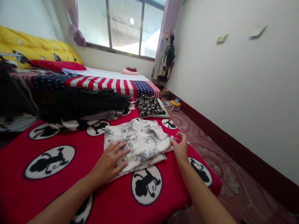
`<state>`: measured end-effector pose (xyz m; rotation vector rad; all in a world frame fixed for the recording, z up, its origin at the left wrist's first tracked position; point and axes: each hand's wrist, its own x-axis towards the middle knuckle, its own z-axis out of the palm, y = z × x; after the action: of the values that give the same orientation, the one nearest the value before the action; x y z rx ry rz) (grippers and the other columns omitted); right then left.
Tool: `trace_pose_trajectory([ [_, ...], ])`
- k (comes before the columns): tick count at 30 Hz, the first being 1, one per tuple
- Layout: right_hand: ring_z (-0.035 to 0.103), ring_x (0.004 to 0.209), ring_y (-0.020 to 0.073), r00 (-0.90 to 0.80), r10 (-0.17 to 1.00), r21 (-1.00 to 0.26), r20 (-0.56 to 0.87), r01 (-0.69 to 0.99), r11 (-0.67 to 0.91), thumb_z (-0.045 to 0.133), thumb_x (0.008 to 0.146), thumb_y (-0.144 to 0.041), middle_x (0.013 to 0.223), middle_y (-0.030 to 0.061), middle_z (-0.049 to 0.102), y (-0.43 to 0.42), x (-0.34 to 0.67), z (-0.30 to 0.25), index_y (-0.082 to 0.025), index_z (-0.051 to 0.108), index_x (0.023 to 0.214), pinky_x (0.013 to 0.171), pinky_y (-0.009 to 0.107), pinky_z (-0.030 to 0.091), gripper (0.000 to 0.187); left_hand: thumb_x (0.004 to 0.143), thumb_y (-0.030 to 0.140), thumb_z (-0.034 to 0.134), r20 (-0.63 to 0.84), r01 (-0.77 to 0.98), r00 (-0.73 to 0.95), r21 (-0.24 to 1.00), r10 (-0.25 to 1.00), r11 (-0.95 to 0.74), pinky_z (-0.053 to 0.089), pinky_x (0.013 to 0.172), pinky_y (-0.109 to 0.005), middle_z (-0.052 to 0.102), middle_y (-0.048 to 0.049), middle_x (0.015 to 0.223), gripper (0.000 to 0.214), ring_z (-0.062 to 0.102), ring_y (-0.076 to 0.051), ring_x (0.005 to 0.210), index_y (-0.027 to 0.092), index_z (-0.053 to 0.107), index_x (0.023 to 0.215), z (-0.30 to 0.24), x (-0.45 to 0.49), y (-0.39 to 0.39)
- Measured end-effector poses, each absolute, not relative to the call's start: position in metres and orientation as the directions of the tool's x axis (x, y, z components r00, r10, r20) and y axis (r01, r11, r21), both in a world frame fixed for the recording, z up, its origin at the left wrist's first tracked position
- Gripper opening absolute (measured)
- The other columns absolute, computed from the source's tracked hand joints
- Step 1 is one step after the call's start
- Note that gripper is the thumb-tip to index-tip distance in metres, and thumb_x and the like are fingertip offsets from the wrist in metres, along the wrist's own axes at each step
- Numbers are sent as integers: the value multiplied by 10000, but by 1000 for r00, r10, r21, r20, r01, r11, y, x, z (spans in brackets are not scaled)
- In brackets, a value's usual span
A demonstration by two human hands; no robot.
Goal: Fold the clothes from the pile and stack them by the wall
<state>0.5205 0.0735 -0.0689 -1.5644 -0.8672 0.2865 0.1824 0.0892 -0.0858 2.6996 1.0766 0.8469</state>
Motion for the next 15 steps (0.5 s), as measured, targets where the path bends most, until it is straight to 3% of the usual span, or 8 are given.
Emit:
trace_pose_trajectory([
  [3,638,878,220,550,762,-822,342,567,-41,595,605,-253,1107,113,621,80,530,-67,-161,635,996,832,406,525,404,864,376,583,504,541,594,327,627,-775,286,1124,-580,514,-98,1397,346,389,-320,1350,283,625,1195,-84,176,80],
  [7,628,919,225,420,859,-781,292,624,-39,525,563,-170,1023,89,665,76,532,-68,-158,671,986,822,372,510,449,762,522,683,467,447,684,339,560,-828,396,1041,-523,560,-104,1310,562,481,-322,1224,297,573,1265,-76,173,72],
  [9,616,945,221,294,899,-698,325,716,18,515,557,-142,1015,77,670,70,527,-68,-169,692,959,856,366,487,440,791,458,670,429,443,718,326,548,-835,445,957,-488,603,-99,1203,495,537,-295,1106,296,586,1251,-75,176,72],
  [12,616,891,207,138,926,-581,352,808,100,482,610,-133,909,62,674,62,519,-65,-185,707,823,842,352,470,314,893,246,507,396,478,725,300,563,-826,468,808,-403,638,-83,989,254,568,-241,923,273,673,1084,-76,180,74],
  [15,620,813,195,119,920,-542,372,833,112,448,667,-146,818,47,672,55,519,-58,-196,676,734,790,334,467,243,901,166,423,361,503,716,329,598,-799,446,741,-347,634,-74,884,288,571,-221,858,238,698,944,-70,174,76],
])
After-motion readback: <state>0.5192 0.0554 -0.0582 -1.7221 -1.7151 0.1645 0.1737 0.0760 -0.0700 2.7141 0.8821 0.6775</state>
